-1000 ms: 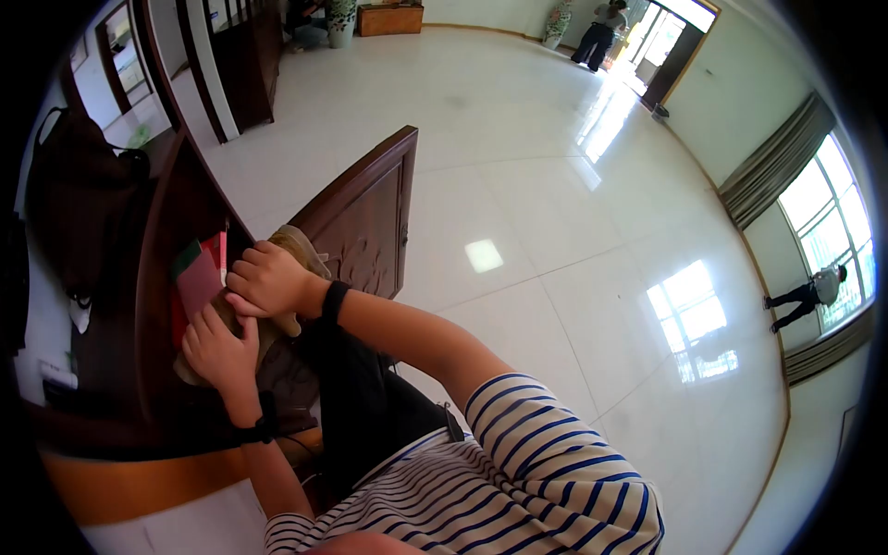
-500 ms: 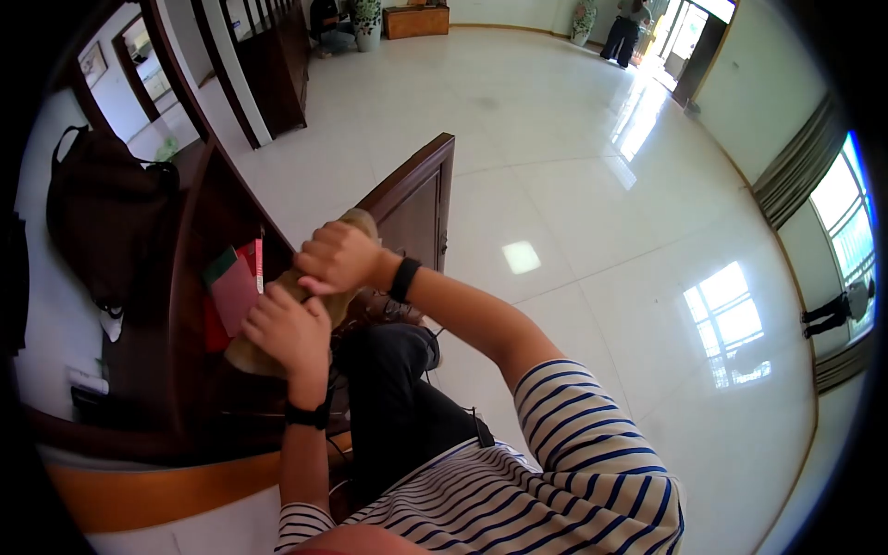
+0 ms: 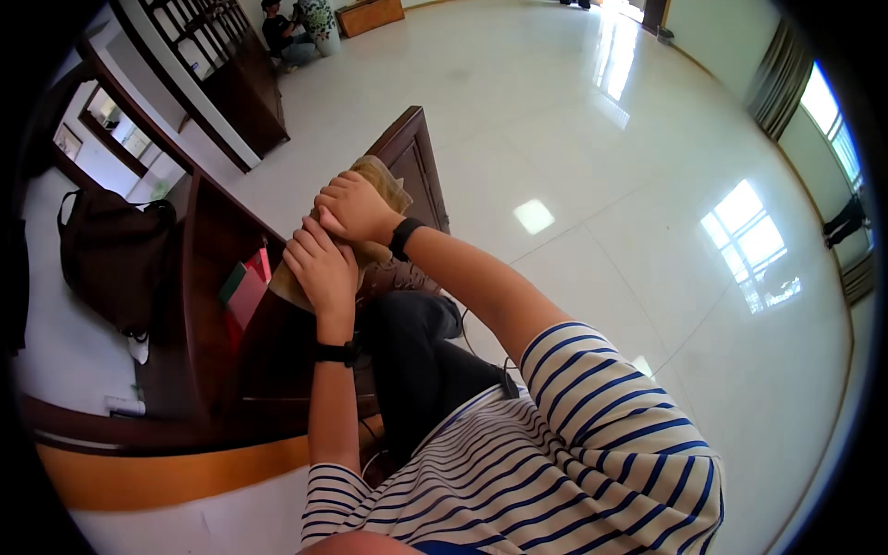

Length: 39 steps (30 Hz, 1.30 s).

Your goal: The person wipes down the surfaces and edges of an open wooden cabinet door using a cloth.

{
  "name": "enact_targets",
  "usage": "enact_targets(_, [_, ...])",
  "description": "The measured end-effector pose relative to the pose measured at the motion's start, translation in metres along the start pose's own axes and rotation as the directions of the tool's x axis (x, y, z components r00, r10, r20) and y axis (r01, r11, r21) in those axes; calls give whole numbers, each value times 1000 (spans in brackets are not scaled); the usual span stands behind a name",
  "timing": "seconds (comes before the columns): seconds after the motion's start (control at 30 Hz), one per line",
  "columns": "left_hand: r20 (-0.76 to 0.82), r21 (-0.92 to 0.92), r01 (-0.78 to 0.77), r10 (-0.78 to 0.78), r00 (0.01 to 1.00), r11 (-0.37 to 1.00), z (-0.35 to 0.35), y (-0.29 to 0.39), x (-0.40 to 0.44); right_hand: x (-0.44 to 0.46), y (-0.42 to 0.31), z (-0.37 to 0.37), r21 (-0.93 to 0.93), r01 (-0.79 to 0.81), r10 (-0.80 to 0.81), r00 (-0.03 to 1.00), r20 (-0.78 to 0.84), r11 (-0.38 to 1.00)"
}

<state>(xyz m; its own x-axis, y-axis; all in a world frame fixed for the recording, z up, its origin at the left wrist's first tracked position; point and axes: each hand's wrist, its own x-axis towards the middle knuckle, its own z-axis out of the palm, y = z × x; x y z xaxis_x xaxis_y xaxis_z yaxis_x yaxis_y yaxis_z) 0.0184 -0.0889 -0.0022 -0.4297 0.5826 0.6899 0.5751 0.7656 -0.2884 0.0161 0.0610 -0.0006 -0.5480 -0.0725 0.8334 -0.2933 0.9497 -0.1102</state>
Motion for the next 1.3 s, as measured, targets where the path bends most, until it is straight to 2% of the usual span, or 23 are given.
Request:
enact_targets(0.13, [-53, -95, -127, 122, 991, 987, 1, -19, -7, -2, -10, 0, -2, -86, 86, 996, -20, 996])
enact_targets(0.27, [-30, -100, -149, 147, 989, 984, -9, -45, -17, 0, -17, 6, 24, -158, 159, 986, -57, 987])
enact_targets(0.3, [115, -43, -95, 100, 988, 994, -8, -54, -24, 0, -17, 7, 23, -172, 173, 983, -57, 985])
enact_targets(0.37, [290, -46, 18, -4, 957, 999, -32, -76, -36, -2, -19, 9, -5, -183, 183, 983, -19, 983])
enact_targets(0.4, [296, -46, 11, 4, 955, 999, -31, -89, -46, -1, -23, 5, -39, -170, 169, 986, -11, 985])
enact_targets(0.47, [6, -116, -188, 190, 982, 975, -27, -110, -61, -3, -27, 3, -61, -184, 184, 983, -7, 981])
enact_targets(0.5, [13, -112, -187, 190, 982, 976, -28, -110, -66, -3, -29, 5, -84, -188, 188, 982, -3, 979])
enact_targets(0.7, [8, -31, -106, 106, 994, 994, -30, -99, -82, -10, -26, 5, -60, -115, 115, 993, -14, 992])
enact_targets(0.73, [51, 21, -49, 48, 998, 999, -39, -97, -85, -12, -26, 6, -63, -111, 110, 994, -13, 992])
enact_targets(0.8, [86, 93, 68, -76, 993, 993, -40, -101, -94, -11, -23, 6, -54, -53, 47, 993, -108, 997])
enact_targets(0.83, [101, 74, 109, -116, 988, 991, -40, -109, -100, -11, -24, 7, -65, -46, 38, 993, -112, 997])
enact_targets(0.9, [-43, -58, 148, -151, 988, 987, -44, -115, -109, -14, -28, 6, -6, -73, 71, 983, -171, 997])
enact_targets(1.03, [86, -11, 194, -192, 978, 981, -45, -94, -109, -19, -31, 3, 39, -84, 89, 984, -157, 996])
enact_targets(1.1, [86, 42, 233, -236, 968, 971, -40, -75, -96, -20, -24, -2, 33, -71, 75, 987, -143, 997])
enact_targets(1.17, [75, 2, 189, -188, 979, 982, -39, -58, -78, -18, -13, -12, -11, 74, -74, 993, -96, 997])
enact_targets(1.2, [60, -58, 149, -146, 988, 987, -35, -49, -69, -14, -2, -15, -12, 90, -90, 991, -100, 996])
enact_targets(1.27, [62, -106, 91, -84, 995, 990, -31, -34, -51, -10, 15, -19, -43, 277, -278, 960, -26, 960])
enact_targets(1.3, [65, -101, 89, -82, 994, 991, -29, -28, -42, -7, 20, -21, -39, 274, -275, 961, -29, 961])
